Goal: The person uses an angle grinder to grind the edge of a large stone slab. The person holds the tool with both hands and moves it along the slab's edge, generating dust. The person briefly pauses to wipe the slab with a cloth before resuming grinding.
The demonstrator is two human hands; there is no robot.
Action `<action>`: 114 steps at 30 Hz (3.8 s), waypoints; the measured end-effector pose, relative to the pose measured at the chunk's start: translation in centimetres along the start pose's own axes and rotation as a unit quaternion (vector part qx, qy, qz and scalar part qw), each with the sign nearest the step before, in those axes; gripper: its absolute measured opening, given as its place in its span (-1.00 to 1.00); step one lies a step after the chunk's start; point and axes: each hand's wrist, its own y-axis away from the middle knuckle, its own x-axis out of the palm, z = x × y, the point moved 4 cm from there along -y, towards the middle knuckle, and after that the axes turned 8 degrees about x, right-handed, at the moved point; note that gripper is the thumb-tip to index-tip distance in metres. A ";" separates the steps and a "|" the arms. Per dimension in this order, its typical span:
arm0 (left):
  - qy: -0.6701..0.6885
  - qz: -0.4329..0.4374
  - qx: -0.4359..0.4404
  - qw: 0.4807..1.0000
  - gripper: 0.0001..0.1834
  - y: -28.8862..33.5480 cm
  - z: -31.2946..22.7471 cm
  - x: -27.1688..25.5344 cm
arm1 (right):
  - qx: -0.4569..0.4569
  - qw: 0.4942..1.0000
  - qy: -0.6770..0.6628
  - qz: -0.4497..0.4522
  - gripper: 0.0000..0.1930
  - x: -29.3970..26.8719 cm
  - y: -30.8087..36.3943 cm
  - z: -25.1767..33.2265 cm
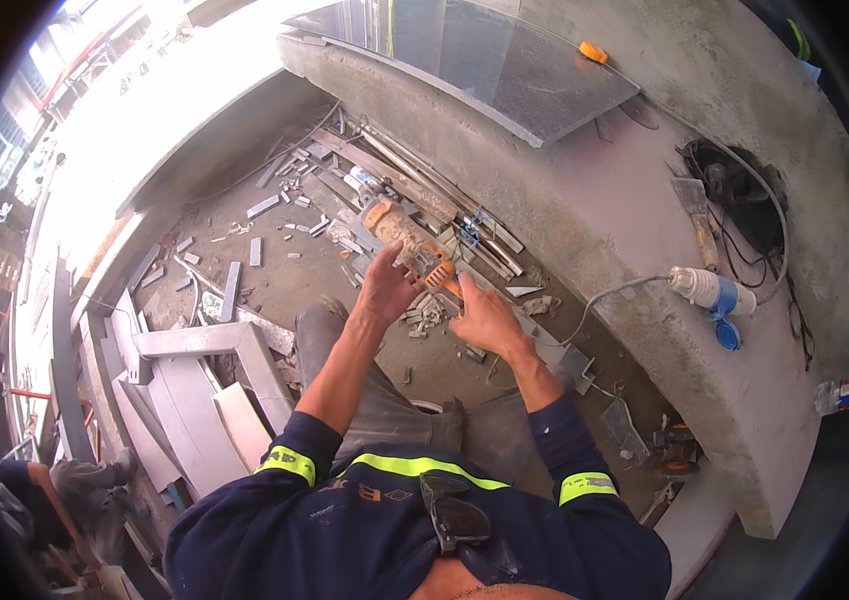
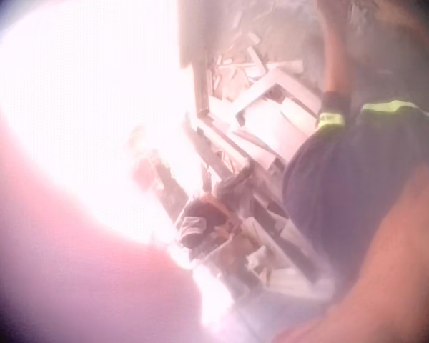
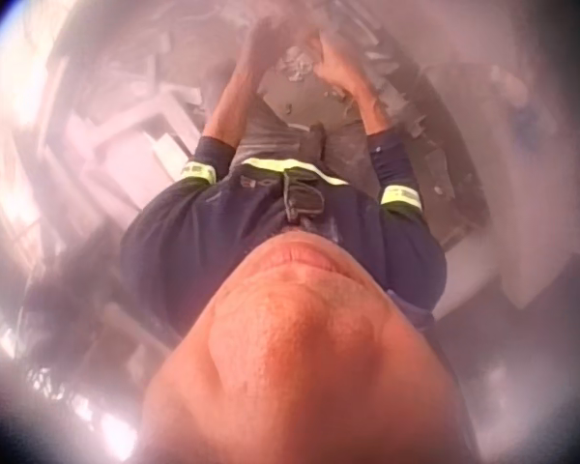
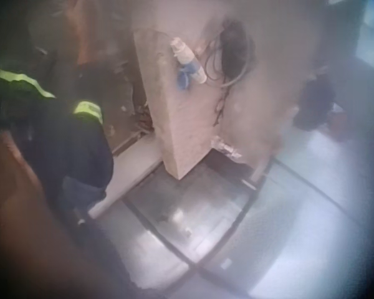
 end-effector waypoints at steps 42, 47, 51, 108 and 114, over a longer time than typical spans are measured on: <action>-0.022 0.079 0.154 0.985 -0.48 -14.4 -10.2 17.9 | -0.046 0.922 0.320 -0.213 -0.25 -17.2 -6.0 14.0; -0.029 0.081 0.159 0.984 -0.50 -15.2 -10.9 18.1 | -0.043 0.924 0.322 -0.201 -0.35 -17.7 -6.4 15.2; -0.033 0.078 0.158 0.984 -0.57 -16.2 -11.6 17.8 | -0.038 0.924 0.328 -0.193 -0.49 -17.8 -7.1 16.3; -0.269 -0.017 0.116 0.956 -0.39 -16.9 -14.9 17.3 | -0.043 0.930 0.324 -0.169 -0.62 -17.9 -9.2 18.2; -0.294 -0.010 0.108 0.950 -0.38 -18.0 -15.6 17.2 | -0.035 0.932 0.321 -0.164 -0.63 -17.9 -10.0 19.0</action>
